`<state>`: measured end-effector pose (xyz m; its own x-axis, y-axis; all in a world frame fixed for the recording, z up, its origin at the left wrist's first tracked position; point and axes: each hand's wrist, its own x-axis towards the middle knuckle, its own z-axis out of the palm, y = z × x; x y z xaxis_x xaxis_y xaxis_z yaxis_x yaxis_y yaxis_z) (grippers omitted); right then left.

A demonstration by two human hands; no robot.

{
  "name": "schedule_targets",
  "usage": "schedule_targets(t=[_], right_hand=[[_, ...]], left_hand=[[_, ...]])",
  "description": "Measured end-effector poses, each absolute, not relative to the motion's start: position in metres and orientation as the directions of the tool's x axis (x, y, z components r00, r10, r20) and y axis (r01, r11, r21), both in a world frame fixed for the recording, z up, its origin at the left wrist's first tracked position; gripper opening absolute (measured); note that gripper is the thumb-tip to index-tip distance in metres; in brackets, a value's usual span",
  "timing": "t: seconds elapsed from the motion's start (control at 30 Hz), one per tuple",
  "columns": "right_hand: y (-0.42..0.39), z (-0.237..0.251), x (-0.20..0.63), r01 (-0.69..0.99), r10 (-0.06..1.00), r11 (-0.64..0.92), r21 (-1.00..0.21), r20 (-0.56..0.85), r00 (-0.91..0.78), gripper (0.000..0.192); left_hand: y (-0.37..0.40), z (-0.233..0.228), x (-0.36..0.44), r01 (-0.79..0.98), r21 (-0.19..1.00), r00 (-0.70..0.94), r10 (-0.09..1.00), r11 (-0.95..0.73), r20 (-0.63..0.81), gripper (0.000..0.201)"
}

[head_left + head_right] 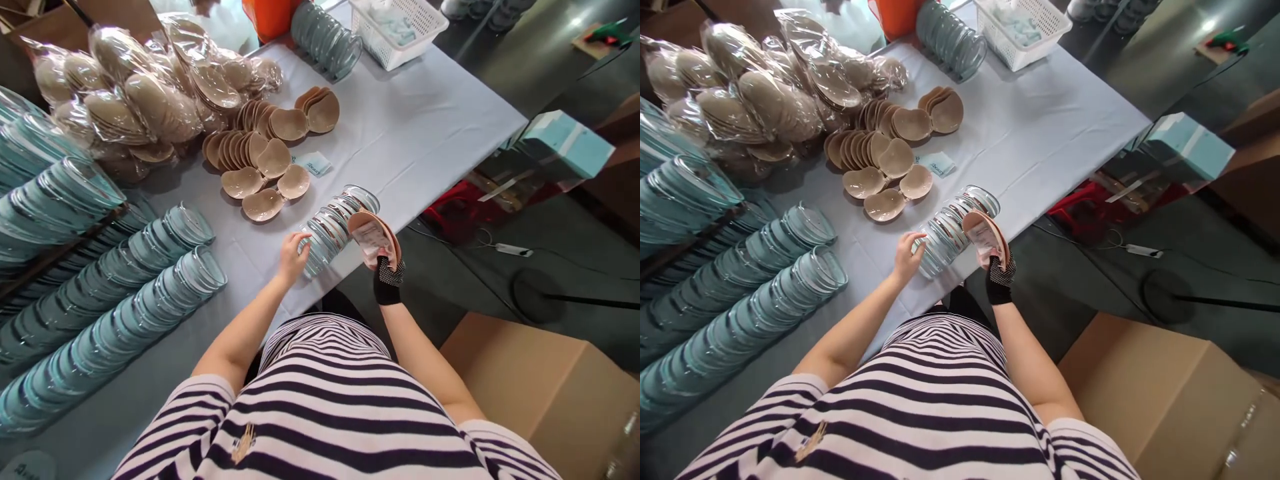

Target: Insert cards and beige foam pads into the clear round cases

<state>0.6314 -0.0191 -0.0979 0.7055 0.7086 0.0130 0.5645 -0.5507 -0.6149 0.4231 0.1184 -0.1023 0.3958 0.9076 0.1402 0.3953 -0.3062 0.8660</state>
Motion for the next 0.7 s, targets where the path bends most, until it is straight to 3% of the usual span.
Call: schedule_targets(t=[0.1, 0.2, 0.37, 0.53, 0.7], right_hand=[[-0.023, -0.101, 0.629, 0.591, 0.684, -0.55, -0.59, 0.088, 0.725, 0.046], [-0.025, -0.107, 0.611, 0.65, 0.716, -0.511, -0.562, 0.14, 0.684, 0.046], [-0.033, -0.119, 0.585, 0.694, 0.764, -0.408, -0.593, 0.193, 0.615, 0.051], [-0.04, -0.128, 0.573, 0.755, 0.799, -0.415, -0.508, 0.195, 0.569, 0.059], [-0.047, -0.141, 0.571, 0.816, 0.882, -0.432, -0.385, 0.007, 0.471, 0.063]], left_hand=[[0.142, -0.113, 0.423, 0.518, 0.655, 0.621, 0.769, -0.55, 0.154, 0.013], [0.15, -0.119, 0.433, 0.498, 0.553, 0.739, 0.66, -0.668, 0.131, 0.013], [0.149, -0.122, 0.438, 0.532, 0.466, 0.755, 0.645, -0.708, 0.117, 0.009], [0.146, -0.122, 0.429, 0.47, 0.439, 0.82, 0.563, -0.766, 0.105, 0.019], [0.14, -0.125, 0.43, 0.508, 0.41, 0.821, 0.57, -0.758, 0.036, 0.023]])
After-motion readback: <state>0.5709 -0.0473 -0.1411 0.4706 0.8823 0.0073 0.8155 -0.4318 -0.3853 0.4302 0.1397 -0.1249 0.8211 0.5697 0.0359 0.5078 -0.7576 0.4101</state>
